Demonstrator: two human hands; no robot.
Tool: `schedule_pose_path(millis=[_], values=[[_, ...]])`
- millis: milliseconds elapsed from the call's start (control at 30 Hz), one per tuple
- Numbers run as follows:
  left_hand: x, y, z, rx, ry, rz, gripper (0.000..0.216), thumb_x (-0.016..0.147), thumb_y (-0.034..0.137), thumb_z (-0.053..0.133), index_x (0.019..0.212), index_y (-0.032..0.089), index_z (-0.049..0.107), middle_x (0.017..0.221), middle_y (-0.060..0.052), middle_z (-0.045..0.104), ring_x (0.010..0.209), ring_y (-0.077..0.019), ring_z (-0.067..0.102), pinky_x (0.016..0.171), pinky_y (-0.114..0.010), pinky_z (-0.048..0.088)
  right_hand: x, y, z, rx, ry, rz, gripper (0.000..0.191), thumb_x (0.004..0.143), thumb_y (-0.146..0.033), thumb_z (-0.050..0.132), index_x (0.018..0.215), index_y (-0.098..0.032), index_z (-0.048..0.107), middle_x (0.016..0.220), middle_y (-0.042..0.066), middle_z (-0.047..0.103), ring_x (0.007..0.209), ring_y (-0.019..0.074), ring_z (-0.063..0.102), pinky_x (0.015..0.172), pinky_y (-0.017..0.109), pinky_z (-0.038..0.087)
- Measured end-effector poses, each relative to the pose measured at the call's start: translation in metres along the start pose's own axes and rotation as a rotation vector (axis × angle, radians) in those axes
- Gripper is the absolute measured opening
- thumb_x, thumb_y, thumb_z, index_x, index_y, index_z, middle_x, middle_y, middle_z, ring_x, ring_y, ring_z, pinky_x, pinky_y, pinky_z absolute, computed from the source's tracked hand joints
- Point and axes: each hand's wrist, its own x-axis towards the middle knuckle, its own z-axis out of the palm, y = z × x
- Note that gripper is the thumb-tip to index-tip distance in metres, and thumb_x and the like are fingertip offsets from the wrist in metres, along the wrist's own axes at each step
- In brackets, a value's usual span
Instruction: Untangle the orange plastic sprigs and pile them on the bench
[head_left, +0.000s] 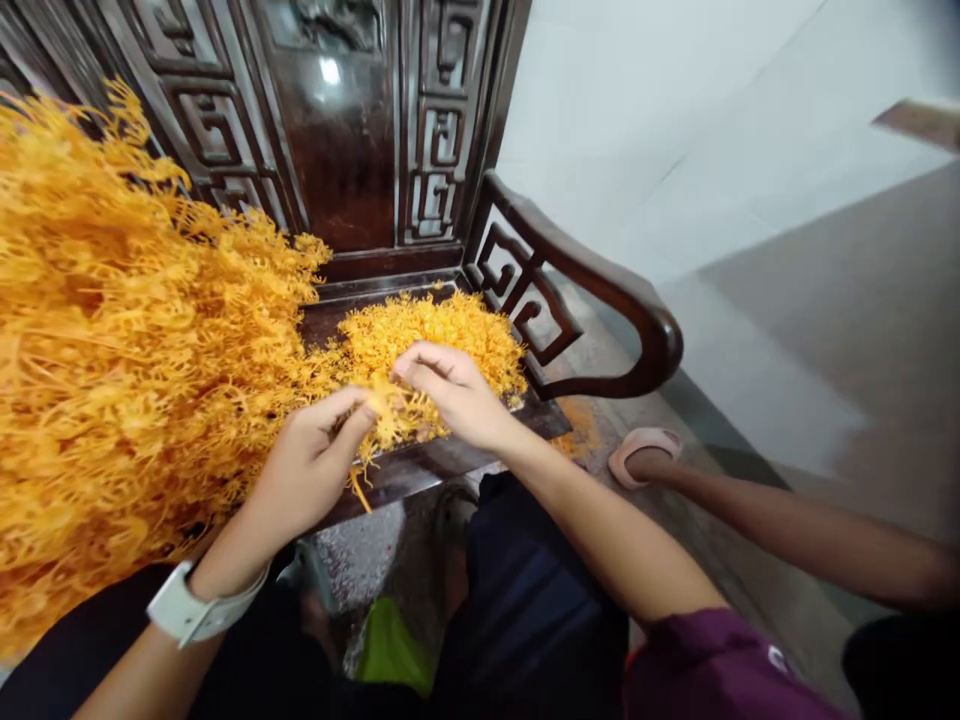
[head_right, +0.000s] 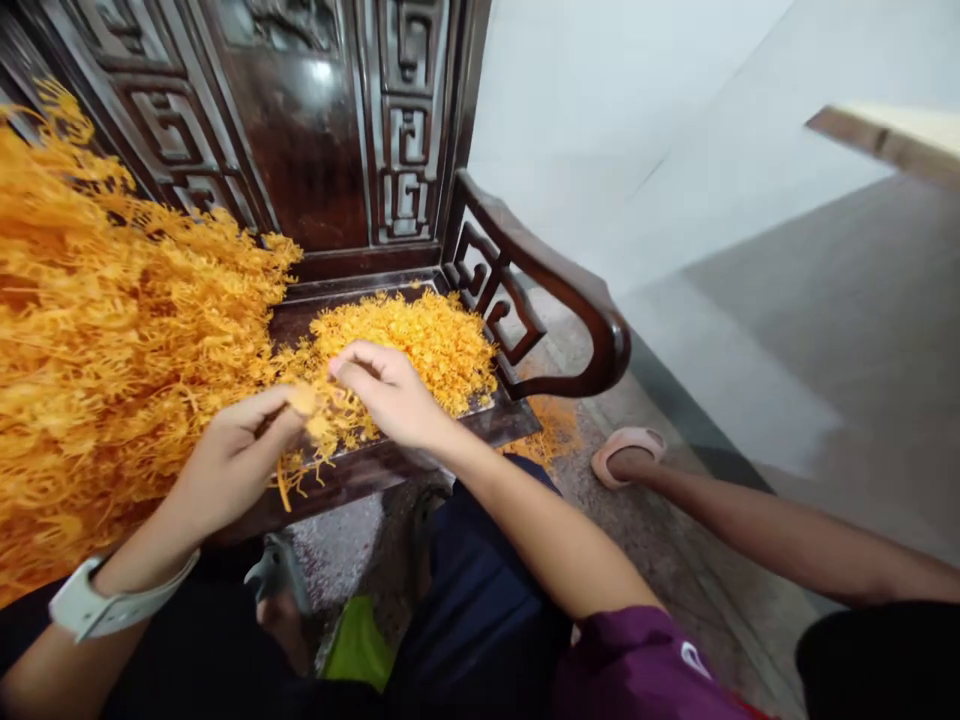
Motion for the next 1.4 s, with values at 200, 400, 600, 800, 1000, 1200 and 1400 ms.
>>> schedule_pose_path(millis=[200, 400, 600, 800, 1000, 1200, 1400], values=[[0.0, -0.003, 0.006, -0.046, 0.071, -0.025, 0.036, 0.107, 0.044, 0.054, 0.08, 0.021, 0.057, 0.077, 0.0, 0.056, 0.074, -0.0174, 0.052, 0.07, -0.03, 0.041, 0.006, 0.008, -0.013, -0.023, 0.077, -0.035, 0.026, 0.088, -0.041, 0.079, 0.085, -0.018, 0.07, 0.081, 0.0, 0.066, 0.078, 0.0144, 0.058, 0.078, 0.032, 0.046], [-0.001, -0.006, 0.018, -0.157, 0.09, -0.155, 0.031, 0.102, 0.048, 0.061, 0.111, 0.019, 0.07, 0.065, 0.004, 0.054, 0.06, -0.0148, 0.048, 0.059, -0.029, 0.036, -0.009, -0.005, -0.013, -0.249, 0.101, -0.268, 0.022, 0.097, -0.038, 0.071, 0.112, -0.021, 0.073, 0.11, 0.006, 0.07, 0.103, 0.0196, 0.063, 0.094, 0.038, 0.049], [0.0, -0.008, 0.02, -0.104, 0.158, -0.086, 0.031, 0.102, 0.04, 0.061, 0.119, 0.02, 0.077, 0.072, 0.0, 0.062, 0.064, -0.017, 0.051, 0.065, -0.03, 0.04, -0.014, -0.003, -0.01, -0.607, 0.02, -0.407, 0.02, 0.092, -0.036, 0.08, 0.103, -0.022, 0.073, 0.102, 0.005, 0.071, 0.1, 0.0212, 0.064, 0.098, 0.041, 0.047], [0.002, -0.007, 0.017, -0.121, 0.126, -0.07, 0.031, 0.103, 0.042, 0.059, 0.113, 0.022, 0.08, 0.066, 0.001, 0.058, 0.062, -0.0177, 0.048, 0.072, -0.033, 0.045, -0.007, 0.007, -0.013, -0.32, 0.064, -0.248, 0.023, 0.099, -0.041, 0.072, 0.092, -0.019, 0.069, 0.086, 0.001, 0.067, 0.081, 0.0146, 0.061, 0.078, 0.032, 0.047], [0.0, -0.004, 0.022, -0.203, -0.16, -0.07, 0.043, 0.102, 0.048, 0.061, 0.071, 0.019, 0.063, 0.064, 0.003, 0.048, 0.06, -0.0122, 0.04, 0.06, -0.028, 0.035, -0.008, 0.003, -0.004, 0.003, -0.005, -0.072, 0.034, 0.089, -0.048, 0.082, 0.091, -0.019, 0.064, 0.081, -0.002, 0.06, 0.074, 0.0121, 0.052, 0.072, 0.029, 0.046], [-0.003, -0.001, 0.02, -0.368, -0.358, -0.098, 0.049, 0.099, 0.044, 0.062, 0.059, 0.018, 0.05, 0.057, 0.003, 0.041, 0.056, -0.0113, 0.036, 0.057, -0.028, 0.032, -0.015, -0.002, -0.001, 0.236, -0.229, 0.073, 0.03, 0.091, -0.042, 0.082, 0.094, -0.018, 0.065, 0.084, -0.001, 0.06, 0.072, 0.0108, 0.051, 0.065, 0.026, 0.04], [-0.003, 0.002, 0.009, -0.533, -0.608, -0.12, 0.026, 0.086, 0.03, 0.061, 0.064, 0.02, 0.071, 0.068, -0.006, 0.069, 0.069, -0.0209, 0.062, 0.074, -0.037, 0.051, -0.02, -0.007, -0.007, 0.276, -0.542, 0.136, 0.029, 0.098, -0.044, 0.073, 0.094, -0.018, 0.063, 0.082, 0.0, 0.059, 0.067, 0.0107, 0.05, 0.061, 0.025, 0.041]])
